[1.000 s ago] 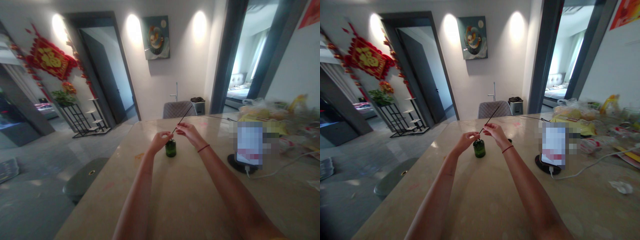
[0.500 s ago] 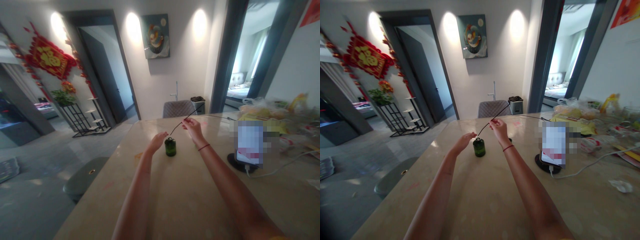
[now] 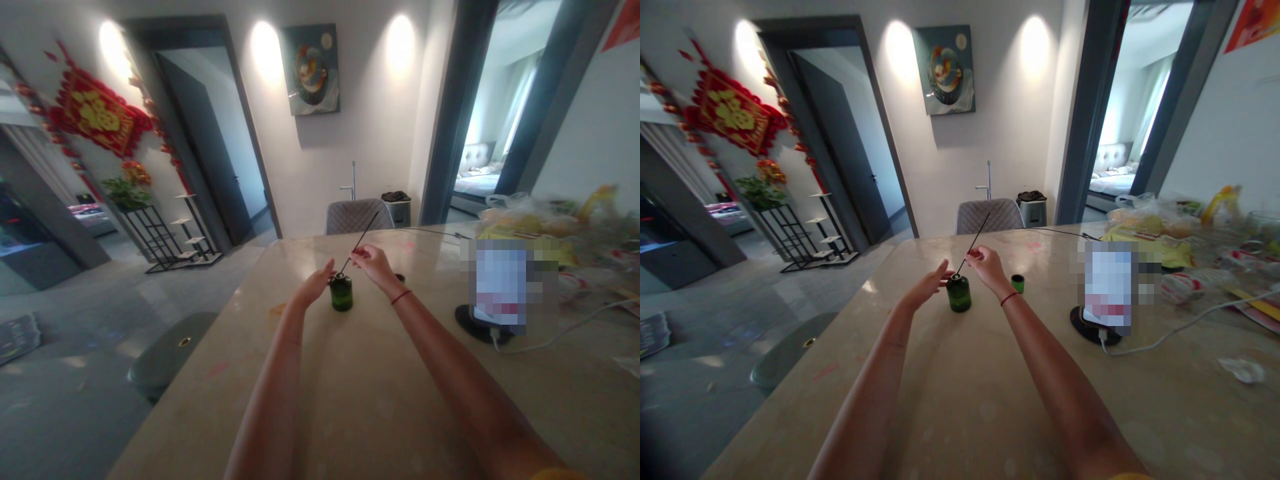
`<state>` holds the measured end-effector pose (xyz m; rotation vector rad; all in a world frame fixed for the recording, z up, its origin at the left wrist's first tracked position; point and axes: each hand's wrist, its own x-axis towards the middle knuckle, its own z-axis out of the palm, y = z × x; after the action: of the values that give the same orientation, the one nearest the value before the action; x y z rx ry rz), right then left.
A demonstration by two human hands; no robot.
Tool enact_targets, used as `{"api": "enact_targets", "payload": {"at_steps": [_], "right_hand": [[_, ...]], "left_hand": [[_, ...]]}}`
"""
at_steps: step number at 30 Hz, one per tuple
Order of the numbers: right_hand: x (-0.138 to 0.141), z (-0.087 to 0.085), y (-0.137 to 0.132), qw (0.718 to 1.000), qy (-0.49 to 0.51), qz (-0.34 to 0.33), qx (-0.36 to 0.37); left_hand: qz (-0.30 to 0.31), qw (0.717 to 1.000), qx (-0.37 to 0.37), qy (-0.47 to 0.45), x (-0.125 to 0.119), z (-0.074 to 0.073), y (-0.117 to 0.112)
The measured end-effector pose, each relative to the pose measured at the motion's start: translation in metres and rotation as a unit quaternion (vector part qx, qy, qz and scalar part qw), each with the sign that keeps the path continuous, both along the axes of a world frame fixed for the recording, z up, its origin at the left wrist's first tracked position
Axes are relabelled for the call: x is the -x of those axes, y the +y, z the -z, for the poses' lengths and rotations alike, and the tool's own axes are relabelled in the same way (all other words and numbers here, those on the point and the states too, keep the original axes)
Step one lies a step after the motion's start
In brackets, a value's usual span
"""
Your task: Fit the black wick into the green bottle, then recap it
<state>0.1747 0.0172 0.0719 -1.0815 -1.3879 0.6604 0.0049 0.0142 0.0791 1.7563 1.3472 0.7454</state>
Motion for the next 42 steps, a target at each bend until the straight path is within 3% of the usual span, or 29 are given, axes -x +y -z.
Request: {"api": "enact_targets", "payload": {"at_steps": [7,11,16,34,38,42], "right_hand": [[0.012,0.008,-0.004,0.992,-0.123,0.003,0.029],[0.013,0.009,-0.006,0.987,-0.156,-0.004,0.043],[0.013,0.012,-0.005,0.983,-0.182,0.005,0.036],[0.009,0.022,0.004,0.986,-0.165,-0.019,0.023],[0.008,0.023,0.003,0.986,-0.154,-0.050,0.048],[0.005,0.023,0.002,0.982,-0.111,-0.123,0.088]], "left_hand": [[0.024,0.999,0.025,-0.022,0.001,0.003,0.000],[0.050,0.995,0.084,-0.015,0.007,0.009,-0.003],[0.071,0.993,0.094,0.011,0.011,0.013,-0.006],[0.078,0.990,0.114,0.027,0.007,0.012,-0.006],[0.078,0.989,0.119,0.037,0.008,0.014,-0.003],[0.067,0.989,0.125,0.031,0.008,0.018,0.000]]}}
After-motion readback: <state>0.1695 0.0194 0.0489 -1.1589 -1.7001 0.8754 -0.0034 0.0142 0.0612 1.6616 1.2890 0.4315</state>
